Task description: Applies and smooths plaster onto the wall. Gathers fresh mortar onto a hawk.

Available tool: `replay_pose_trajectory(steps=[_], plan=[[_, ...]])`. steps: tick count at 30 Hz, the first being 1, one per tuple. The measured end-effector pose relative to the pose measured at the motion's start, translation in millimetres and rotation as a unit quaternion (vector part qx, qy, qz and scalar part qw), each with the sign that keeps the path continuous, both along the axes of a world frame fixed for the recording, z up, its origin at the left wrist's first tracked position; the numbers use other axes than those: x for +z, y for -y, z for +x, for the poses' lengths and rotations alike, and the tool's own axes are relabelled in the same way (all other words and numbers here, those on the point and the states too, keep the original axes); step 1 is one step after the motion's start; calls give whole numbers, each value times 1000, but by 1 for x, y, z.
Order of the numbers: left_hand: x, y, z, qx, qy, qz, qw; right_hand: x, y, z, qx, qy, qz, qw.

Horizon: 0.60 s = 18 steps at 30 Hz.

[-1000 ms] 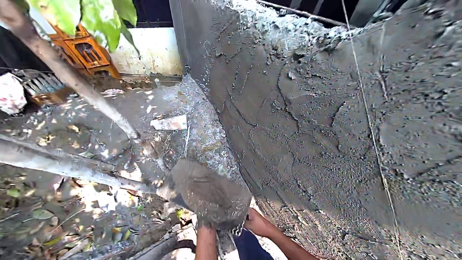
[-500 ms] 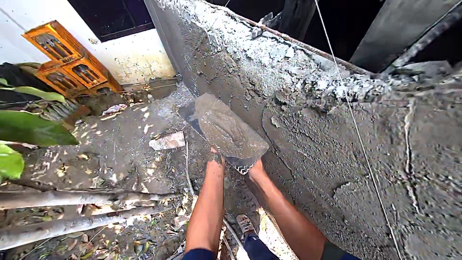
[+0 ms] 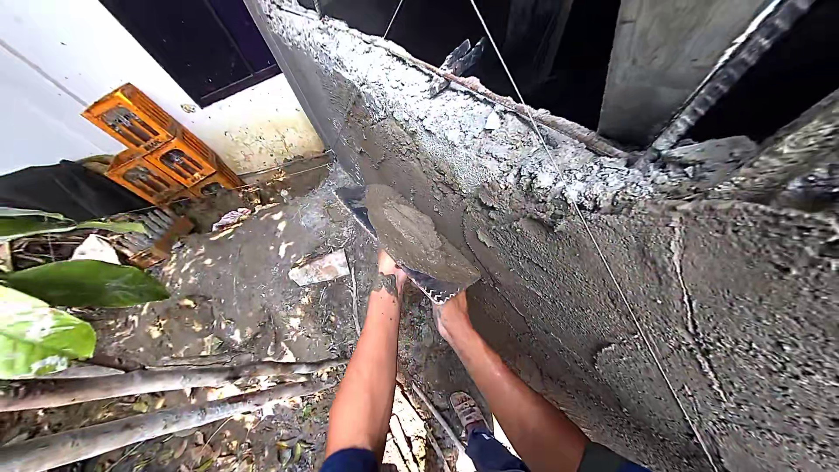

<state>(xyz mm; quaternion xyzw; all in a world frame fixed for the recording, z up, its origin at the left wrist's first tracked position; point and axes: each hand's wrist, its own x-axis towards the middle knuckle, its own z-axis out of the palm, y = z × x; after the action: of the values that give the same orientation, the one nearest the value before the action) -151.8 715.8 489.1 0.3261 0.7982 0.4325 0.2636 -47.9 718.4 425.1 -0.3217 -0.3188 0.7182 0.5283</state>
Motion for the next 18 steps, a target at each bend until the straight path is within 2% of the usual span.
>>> replay_pose_trajectory(steps=[2,4,5,9,13,18], plan=[[-29,-28,-17,44,155,160,974,2,-5,-3,-13,-51,-15,999],[-34,-48,-26,61,267,219,936,7,-10,-3,-9,-90,-29,995],[-29,-52,-25,72,285,218,931,12,-12,-3,-8,-96,-43,994],[-13,-59,-19,94,270,185,940,22,-19,-1,-4,-124,-59,990],[10,-74,-11,138,283,208,926,30,-23,3,6,-139,-82,987],[19,-84,-7,163,263,210,927,41,-23,7,4,-159,-105,982]])
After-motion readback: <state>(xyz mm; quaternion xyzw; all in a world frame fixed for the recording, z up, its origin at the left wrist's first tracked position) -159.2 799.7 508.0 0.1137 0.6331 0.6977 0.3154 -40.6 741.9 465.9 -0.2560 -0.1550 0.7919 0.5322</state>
